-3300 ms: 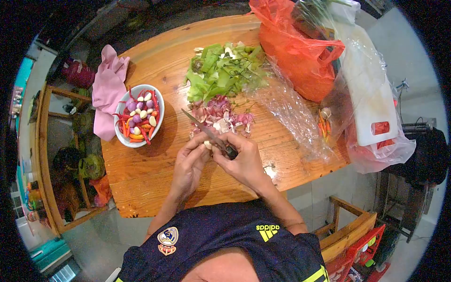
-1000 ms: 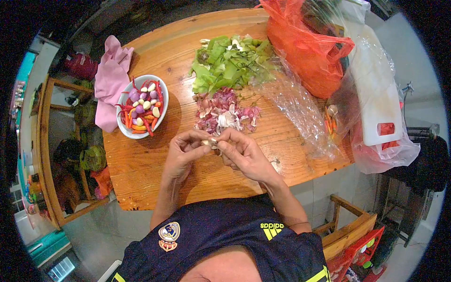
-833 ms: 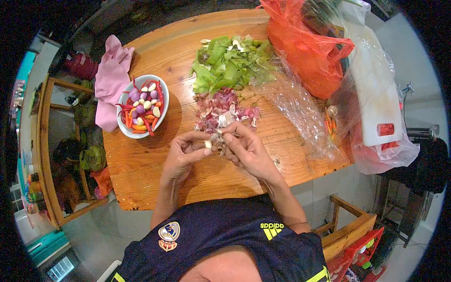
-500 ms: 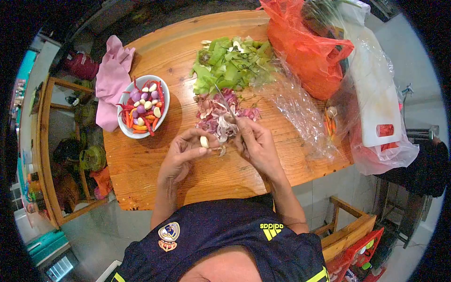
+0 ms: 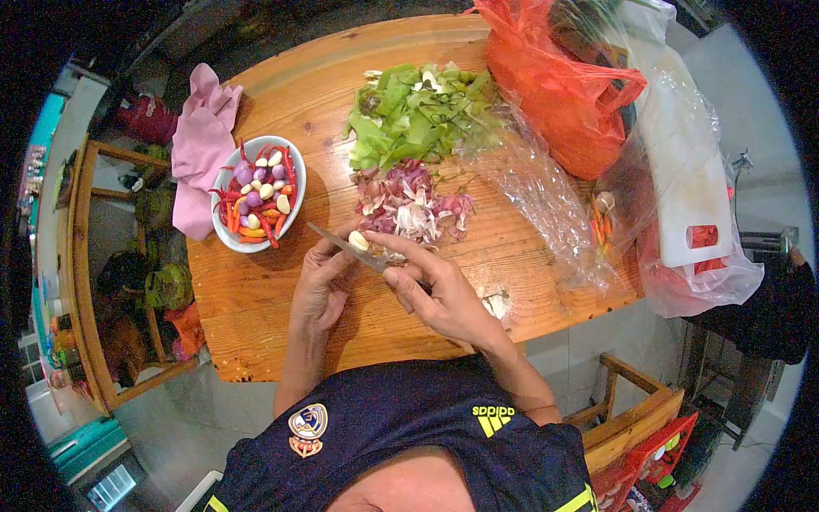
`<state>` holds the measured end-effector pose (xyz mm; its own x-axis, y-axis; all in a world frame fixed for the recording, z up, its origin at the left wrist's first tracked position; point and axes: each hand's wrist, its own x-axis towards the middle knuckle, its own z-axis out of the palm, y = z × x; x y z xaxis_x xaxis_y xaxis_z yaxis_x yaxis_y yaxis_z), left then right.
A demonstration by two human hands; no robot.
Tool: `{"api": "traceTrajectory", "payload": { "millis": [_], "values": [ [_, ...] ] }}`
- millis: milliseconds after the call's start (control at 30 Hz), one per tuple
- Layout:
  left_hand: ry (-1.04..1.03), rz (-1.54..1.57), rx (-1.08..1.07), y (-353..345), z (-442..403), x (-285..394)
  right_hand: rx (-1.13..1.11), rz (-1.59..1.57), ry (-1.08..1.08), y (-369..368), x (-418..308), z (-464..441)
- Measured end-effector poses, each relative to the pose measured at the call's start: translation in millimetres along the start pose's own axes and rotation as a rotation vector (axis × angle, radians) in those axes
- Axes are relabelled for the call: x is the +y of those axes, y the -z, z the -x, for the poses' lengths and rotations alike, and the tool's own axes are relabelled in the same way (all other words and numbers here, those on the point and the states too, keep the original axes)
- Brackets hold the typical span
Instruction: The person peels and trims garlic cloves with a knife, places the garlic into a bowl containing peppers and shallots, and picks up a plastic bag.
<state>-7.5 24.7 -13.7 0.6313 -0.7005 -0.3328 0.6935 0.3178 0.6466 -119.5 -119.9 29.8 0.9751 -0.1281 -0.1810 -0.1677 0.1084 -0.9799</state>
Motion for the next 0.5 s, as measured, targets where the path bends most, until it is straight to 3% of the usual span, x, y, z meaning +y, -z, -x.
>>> {"api": "traceTrajectory", "payload": {
  "millis": [500],
  "values": [
    [0.004,-0.043,-0.056,-3.3,2.7,4.2,0.059,0.049,-0.008,-0.9,-2.1,1.8]
  ]
}}
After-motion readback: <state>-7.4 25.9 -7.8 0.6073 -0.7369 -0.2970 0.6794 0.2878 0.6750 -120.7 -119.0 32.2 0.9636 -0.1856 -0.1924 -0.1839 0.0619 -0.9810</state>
